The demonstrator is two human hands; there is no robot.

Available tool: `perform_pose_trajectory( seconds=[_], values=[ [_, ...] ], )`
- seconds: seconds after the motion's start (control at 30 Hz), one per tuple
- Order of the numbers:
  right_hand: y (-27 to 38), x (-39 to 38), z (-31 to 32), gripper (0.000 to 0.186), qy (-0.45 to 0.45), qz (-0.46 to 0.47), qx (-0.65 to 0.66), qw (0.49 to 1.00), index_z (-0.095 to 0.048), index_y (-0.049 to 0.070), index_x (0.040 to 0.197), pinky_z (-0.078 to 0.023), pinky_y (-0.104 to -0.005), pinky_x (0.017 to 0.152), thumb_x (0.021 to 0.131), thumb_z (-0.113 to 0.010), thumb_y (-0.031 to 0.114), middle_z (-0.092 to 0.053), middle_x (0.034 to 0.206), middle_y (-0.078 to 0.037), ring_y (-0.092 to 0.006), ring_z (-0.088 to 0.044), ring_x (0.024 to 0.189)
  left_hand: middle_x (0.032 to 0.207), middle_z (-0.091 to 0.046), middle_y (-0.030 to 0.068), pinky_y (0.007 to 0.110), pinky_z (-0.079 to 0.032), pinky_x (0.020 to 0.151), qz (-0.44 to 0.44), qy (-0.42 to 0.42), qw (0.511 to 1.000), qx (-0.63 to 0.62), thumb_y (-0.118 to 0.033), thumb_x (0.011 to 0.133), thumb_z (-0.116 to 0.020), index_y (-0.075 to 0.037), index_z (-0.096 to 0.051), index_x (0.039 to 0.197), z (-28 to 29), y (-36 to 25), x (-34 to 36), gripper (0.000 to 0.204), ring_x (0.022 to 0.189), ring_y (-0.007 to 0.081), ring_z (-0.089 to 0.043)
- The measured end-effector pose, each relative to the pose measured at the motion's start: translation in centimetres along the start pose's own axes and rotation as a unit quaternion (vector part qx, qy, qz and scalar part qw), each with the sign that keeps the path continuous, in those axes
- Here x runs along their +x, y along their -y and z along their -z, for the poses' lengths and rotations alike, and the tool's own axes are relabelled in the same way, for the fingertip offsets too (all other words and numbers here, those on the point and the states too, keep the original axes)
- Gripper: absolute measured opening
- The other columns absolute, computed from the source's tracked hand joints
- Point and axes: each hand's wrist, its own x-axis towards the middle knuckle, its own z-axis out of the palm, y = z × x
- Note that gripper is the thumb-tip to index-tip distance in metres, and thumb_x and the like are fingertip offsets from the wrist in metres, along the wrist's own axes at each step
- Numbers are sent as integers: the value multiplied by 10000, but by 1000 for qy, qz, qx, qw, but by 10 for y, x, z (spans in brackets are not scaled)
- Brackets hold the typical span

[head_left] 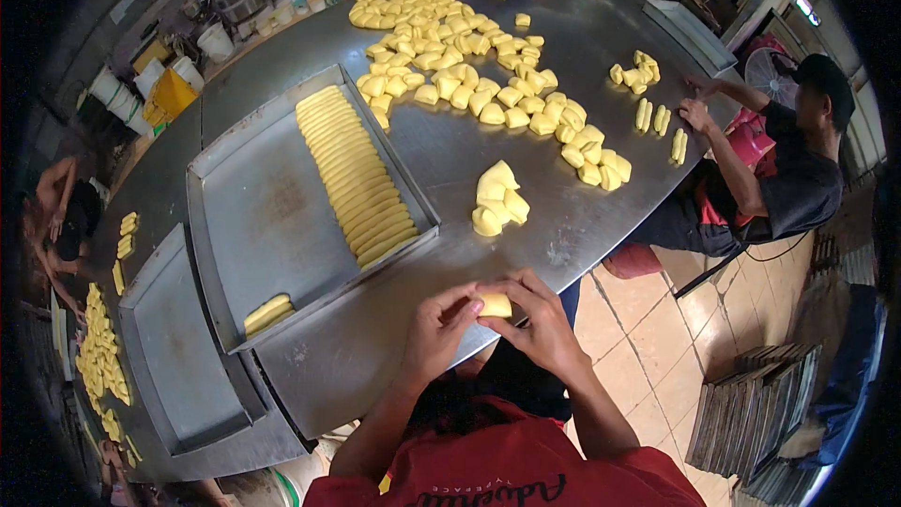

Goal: The person shapes dough pieces by hand into elongated rolls on a metal table and arranges them into a baking tray.

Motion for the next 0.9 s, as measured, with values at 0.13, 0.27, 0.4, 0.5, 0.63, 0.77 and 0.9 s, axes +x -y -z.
perform_pose_trajectory(
  seconds=[0.13,0.27,0.4,0.5,0.63,0.77,0.9],
  values=[
    [-14,-5,-13,499,-61,-12,237,969,-659,9,1456,-590,-335,985,983,-801,86,-687,1445,-143,-174,-690,1228,1239,-761,127,295,-575,947,-29,-51,997,-49,-77,1029,-755,24,-702,1344,-2,-21,4,335,1100,150,-721],
    [-24,1,-9,417,-10,-101,330,939,-677,-27,1403,-579,-294,998,995,-767,-11,-797,1203,-94,-131,-719,1112,1200,-755,111,291,-576,938,-26,-30,999,-28,-66,1009,-776,8,-702,1225,2,-20,8,240,1085,152,-719],
    [-10,7,-6,396,-27,-78,366,927,-701,-41,1355,-591,-282,941,970,-792,-29,-804,1175,-94,-107,-722,1088,1187,-760,122,281,-559,942,-81,-83,991,-63,-80,1022,-762,2,-687,1341,-9,-23,10,338,1066,137,-712],
    [-9,6,-7,347,-37,-101,335,936,-745,-49,1255,-609,-288,896,929,-851,9,-819,1101,-94,-113,-747,1020,1206,-759,135,270,-552,946,-49,-28,997,-59,-103,1053,-725,5,-662,1418,-6,-38,7,386,1080,120,-702],
    [-22,5,-17,315,-132,-57,171,975,-780,-41,1118,-607,-275,824,861,-927,64,-823,1029,-102,-115,-763,910,1207,-771,133,264,-562,926,-10,10,1000,23,-130,1095,-668,18,-665,1433,5,-40,2,369,1063,100,-702],
    [-23,8,-12,255,-127,-88,307,939,-804,-16,1134,-585,-250,782,901,-884,46,-803,1014,-90,-107,-747,890,1135,-793,109,272,-581,884,49,-9,998,-43,-120,1090,-672,27,-698,1385,11,-38,6,330,990,100,-718],
    [-23,7,-12,259,-89,-64,231,967,-820,48,1216,-536,-229,732,958,-820,23,-703,958,-21,-74,-673,818,1144,-789,110,279,-601,850,-42,11,999,8,-96,1070,-684,23,-705,1373,4,-39,2,327,972,104,-725]
  ],
)
